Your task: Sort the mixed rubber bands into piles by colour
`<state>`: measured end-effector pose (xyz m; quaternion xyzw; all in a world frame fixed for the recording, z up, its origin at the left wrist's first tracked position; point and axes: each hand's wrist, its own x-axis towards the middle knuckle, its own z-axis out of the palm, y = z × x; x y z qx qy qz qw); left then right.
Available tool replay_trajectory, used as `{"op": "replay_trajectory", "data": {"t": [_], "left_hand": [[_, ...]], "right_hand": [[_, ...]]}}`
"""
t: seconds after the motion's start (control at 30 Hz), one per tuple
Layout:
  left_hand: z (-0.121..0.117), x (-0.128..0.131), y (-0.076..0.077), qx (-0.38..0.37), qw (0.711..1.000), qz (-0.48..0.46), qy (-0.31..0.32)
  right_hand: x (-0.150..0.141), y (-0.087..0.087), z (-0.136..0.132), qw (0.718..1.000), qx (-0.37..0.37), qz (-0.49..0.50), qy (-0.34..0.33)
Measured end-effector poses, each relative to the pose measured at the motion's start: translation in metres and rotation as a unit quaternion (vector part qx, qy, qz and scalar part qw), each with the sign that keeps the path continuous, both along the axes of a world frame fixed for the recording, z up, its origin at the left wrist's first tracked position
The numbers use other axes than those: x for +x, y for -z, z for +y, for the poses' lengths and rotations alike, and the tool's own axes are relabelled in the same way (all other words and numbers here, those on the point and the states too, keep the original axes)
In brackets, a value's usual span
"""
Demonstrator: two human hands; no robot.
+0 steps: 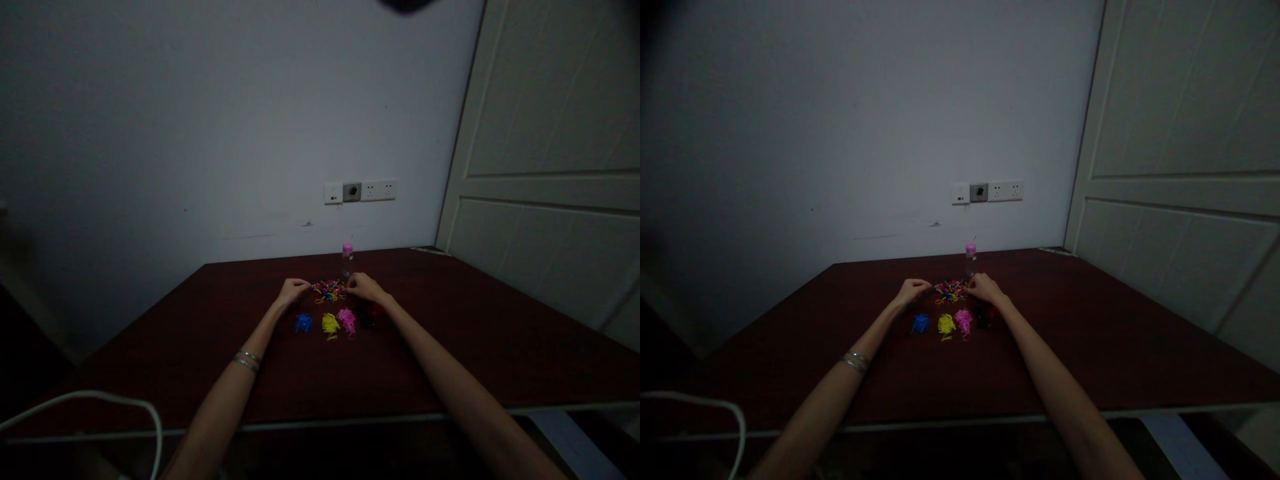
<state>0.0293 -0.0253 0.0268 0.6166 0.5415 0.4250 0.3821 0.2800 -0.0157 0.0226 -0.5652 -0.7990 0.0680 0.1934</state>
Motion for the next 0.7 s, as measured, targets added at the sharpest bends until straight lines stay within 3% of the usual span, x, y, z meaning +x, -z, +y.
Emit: {"op": "replay_trajectory", "data": {"t": [0.37,0.7], "left_hand": [[-0.004,0.002,-0.004,0.008,1.000,0.011,0.003],[-0.002,0.004,-0.004,0.021,1.000,0.002,0.009]], "right_hand": [[-0.001,0.008,0.003,1.000,0.016,-0.006,-0.013],[0.015,-0.003,0.003,0.996,0.049,0.069,-0.029]]}}
